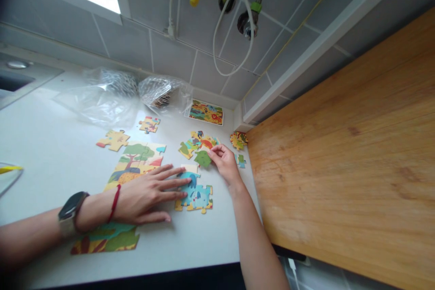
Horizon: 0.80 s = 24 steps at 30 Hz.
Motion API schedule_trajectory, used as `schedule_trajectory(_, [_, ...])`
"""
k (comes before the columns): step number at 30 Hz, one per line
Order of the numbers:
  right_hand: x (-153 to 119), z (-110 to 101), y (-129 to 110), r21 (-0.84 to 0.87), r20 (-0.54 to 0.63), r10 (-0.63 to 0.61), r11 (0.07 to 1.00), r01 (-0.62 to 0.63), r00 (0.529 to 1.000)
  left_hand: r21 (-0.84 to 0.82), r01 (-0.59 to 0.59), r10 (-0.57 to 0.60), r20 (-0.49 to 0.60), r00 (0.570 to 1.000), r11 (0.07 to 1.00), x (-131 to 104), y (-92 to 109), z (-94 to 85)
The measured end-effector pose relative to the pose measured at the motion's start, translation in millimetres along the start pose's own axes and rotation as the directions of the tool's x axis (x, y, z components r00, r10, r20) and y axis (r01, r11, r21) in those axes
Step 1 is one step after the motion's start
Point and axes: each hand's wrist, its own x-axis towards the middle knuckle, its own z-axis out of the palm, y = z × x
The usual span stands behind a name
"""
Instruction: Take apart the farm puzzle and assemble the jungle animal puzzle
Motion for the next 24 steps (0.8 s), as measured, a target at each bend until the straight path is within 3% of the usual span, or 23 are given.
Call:
schedule_trajectory(3, [8.4, 0.7, 5.4, -0.034, -0.16, -0.147, 0.989, 0.144, 0.976, 0.007, -0.019, 0.019, -0.002, 1.0, 1.0, 0.9, -0.1, -1.4])
schedule_trajectory(5, [12.0, -2.6, 6.2, -0.076, -0.204, -0.192, 0.981, 0.18, 0.96, 0.017, -0.033, 0.033, -0.004, 0.999, 0.999, 1.9, -0.2, -3.6])
schedule_trajectory(12, [10.8, -17.3, 0.9, -0.375, -0.1, -0.23, 0.91, 0.178, 0.968, 0.036, -0.102, 0.104, -0.044, 0.994, 0.994, 6.3, 2.6, -14.4])
schedule_trajectory(17, [6.8, -10.5, 1.5, -0.667, -0.051, -0.365, 0.705, 0.241, 0.929, 0.03, -0.106, 0.108, -0.082, 0.991, 0.994, 6.7, 2.1, -12.0])
schedule_trajectory(20, [4.5, -8.7, 0.4, -0.749, -0.008, -0.423, 0.603, 0.274, 0.906, 0.016, -0.102, 0.103, -0.098, 0.99, 0.995, 5.4, 0.7, -8.0])
schedule_trajectory(24, [4.0, -20.8, -7.9, -0.739, -0.111, -0.436, 0.637, 0.219, 0.893, 0.006, -0.098, 0.098, -0.109, 0.989, 0.995, 4.3, -0.4, -5.0])
